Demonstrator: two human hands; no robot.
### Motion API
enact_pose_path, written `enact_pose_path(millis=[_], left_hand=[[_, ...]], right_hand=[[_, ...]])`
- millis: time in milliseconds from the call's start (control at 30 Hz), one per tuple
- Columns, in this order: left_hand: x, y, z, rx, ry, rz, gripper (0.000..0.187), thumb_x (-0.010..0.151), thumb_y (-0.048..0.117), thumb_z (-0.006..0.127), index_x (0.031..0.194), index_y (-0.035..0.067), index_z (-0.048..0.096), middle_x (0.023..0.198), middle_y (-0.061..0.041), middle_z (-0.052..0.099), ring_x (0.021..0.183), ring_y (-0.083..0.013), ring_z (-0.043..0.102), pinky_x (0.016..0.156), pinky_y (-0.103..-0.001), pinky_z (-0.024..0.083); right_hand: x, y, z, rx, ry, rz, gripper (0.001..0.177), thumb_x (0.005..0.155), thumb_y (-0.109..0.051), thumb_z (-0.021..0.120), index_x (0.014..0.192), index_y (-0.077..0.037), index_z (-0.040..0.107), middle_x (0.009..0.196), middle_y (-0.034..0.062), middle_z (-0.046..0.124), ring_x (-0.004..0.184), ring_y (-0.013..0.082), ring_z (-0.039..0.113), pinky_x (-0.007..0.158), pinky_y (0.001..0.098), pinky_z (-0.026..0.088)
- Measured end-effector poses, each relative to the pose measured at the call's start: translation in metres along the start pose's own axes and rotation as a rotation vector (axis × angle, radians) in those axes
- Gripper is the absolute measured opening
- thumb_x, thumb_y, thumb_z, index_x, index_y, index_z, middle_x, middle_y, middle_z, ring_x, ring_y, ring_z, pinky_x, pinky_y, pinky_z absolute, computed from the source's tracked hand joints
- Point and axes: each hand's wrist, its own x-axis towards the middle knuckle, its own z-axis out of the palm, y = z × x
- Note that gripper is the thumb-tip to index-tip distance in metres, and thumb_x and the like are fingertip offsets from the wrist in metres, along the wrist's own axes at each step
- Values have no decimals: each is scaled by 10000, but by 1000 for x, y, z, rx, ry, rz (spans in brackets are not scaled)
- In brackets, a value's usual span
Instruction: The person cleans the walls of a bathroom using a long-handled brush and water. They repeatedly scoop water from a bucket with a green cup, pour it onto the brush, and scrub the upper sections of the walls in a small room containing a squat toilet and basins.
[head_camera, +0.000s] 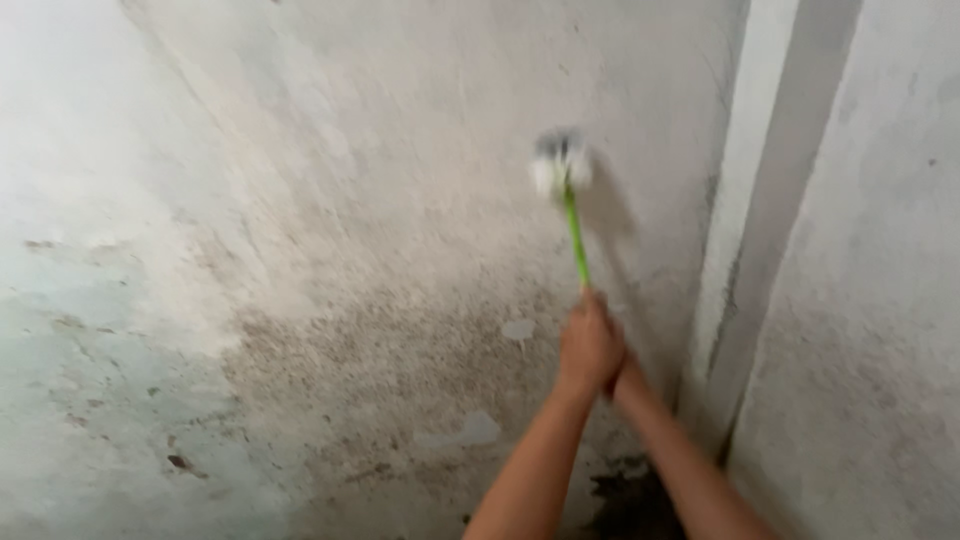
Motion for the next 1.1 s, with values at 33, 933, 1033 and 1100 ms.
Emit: enact_pose_path(millis=[33,933,1033,1100], left_hand=[[-6,-1,7,-17,18,24,422,926,77,651,1305,-80,553,1035,-261,688,902,-376,706,756,-457,586],[241,103,-54,-113,108,-6,375,989,300,485,1209,22,608,887,-202,751,806,-386,727,717,-516,609],[138,63,-11,-14,108,29,467,932,341,533,1291,41,544,942,-250,710,834,-443,691,720,-562,544],[44,41,-6,-47,-103,-63,360,955,297,536,1216,70,634,971,-226,722,851,-393,710,724,-524,562]], right_hand=[[-27,4,2,47,-23,73,475,1038,-366,465,1409,-69,445,1446,109,443,1289,213,431,1058,394,361],[161,-208,-174,-105,21,198,495,1075,-299,551,641,-61,532,566,139,563,452,246,484,441,438,415],[98,-142,-128,-388,-124,178,408,1050,-283,596,761,1,646,704,179,646,553,271,540,503,454,478],[-9,-96,-94,-327,52,-364,237,1047,-194,555,1000,12,663,947,193,659,905,273,583,729,459,486]])
